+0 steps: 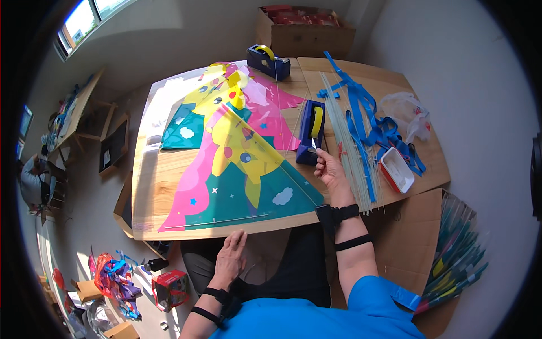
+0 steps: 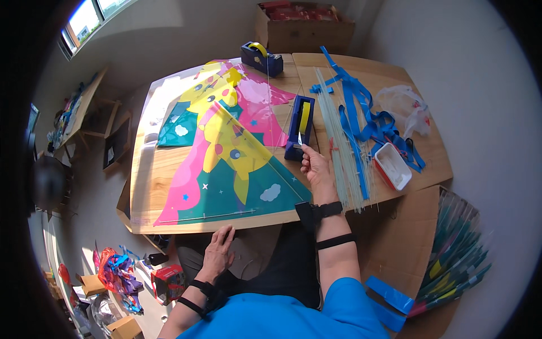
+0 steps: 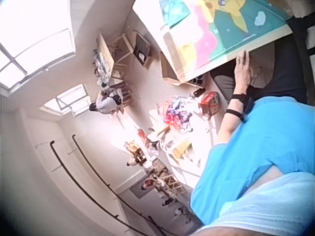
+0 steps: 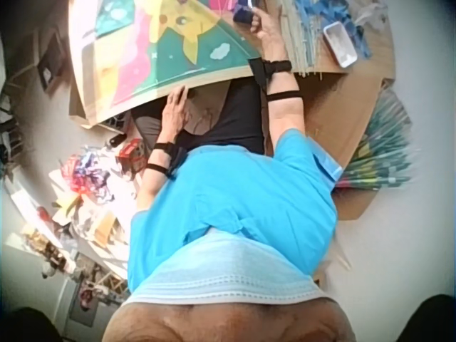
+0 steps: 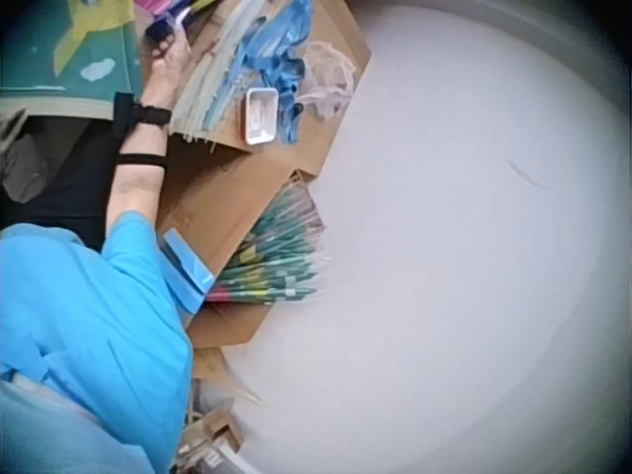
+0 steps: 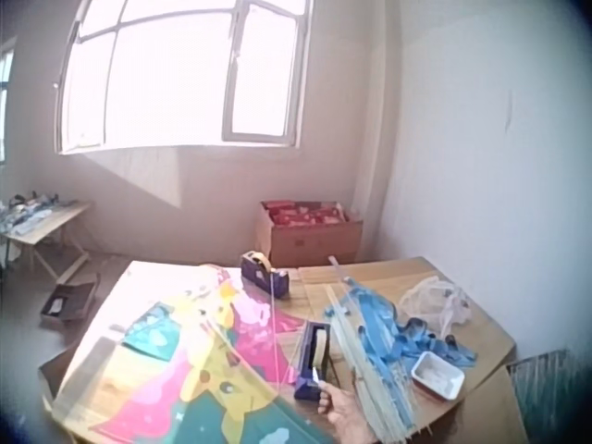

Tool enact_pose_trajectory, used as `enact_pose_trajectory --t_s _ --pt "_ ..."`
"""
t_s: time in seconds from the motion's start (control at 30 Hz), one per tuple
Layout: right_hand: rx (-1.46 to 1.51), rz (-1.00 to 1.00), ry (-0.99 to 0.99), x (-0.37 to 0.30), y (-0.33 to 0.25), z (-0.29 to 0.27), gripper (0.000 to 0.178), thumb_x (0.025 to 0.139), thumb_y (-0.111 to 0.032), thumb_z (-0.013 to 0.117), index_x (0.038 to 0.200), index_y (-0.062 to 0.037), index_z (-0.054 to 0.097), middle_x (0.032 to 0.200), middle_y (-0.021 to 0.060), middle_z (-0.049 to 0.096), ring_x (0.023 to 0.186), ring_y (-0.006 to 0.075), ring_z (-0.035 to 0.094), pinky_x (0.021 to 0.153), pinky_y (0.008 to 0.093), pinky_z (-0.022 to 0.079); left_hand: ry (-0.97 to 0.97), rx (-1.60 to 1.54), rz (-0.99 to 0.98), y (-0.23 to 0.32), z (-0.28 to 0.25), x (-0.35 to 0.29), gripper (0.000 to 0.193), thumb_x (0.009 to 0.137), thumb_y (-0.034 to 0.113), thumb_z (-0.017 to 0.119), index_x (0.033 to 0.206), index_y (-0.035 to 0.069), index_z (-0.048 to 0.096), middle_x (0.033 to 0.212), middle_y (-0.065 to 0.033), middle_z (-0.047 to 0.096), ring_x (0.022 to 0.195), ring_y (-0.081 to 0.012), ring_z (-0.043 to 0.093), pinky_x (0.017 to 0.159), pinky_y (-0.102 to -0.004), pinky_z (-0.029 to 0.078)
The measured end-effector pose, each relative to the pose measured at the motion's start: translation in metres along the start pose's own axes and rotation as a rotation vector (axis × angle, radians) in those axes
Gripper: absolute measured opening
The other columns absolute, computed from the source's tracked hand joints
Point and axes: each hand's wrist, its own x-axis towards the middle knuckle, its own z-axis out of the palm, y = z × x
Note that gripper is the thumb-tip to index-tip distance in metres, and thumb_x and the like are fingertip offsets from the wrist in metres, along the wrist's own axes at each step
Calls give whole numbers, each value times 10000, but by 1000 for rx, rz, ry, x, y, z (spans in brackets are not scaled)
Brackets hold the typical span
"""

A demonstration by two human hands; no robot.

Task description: The recorder is attaching support sticks to a kite sail using adhesive tape from a dispenser.

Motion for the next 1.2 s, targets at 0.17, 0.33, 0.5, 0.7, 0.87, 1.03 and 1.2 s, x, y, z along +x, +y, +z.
enact_pose_trajectory --t_s 0.17,0.33,0.5,0.7,0.87,1.03,1.2 --pt "-34 -57 -16 -5 18 -9 195 804 -231 764 753 -148 595 625 -68 523 517 47 488 437 222 341 -21 8 -11 0 0 0 805 647 52 679 1399 58 391 1399 -90 379 1295 -289 393 1015 -345 454" --pt "-22 -120 -95 -2 27 -17 160 818 -230 748 778 -151 614 665 -66 561 577 60 541 480 239 387 -19 22 -3 2 -2 1 801 652 54 673 1400 43 385 1420 -96 364 1307 -286 380 1035 -343 437" --pt "67 -51 -131 -1 29 -20 130 819 -241 744 794 -167 640 716 -51 601 703 95 587 614 305 418 -40 20 -11 3 -3 2 806 648 51 671 1401 41 382 1426 -99 359 1309 -291 377 1043 -343 428" --pt "-101 -169 -69 6 37 -28 140 811 -250 756 821 -154 655 735 -66 606 671 71 551 603 255 388 -37 25 -3 1 0 2 810 644 55 665 1402 39 380 1427 -100 357 1309 -292 378 1036 -343 434" --pt "-291 -350 -73 -3 36 -23 222 790 -268 786 892 -109 669 738 -74 569 640 42 469 587 199 345 -20 31 2 1 1 1 815 639 52 657 1405 38 378 1429 -98 356 1307 -294 380 1031 -339 439" --pt "-414 -348 57 -24 33 -35 305 787 -332 788 952 -98 684 772 -77 560 650 27 431 589 186 329 -21 27 2 1 0 2 807 640 42 649 1402 34 381 1435 -97 352 1308 -297 378 1027 -341 443" --pt "-397 -204 -37 -20 12 -23 295 789 -386 775 898 -124 693 774 -72 581 649 24 461 585 183 339 -10 29 18 -1 2 1 805 644 36 645 1404 38 380 1437 -95 354 1310 -295 380 1020 -345 450"
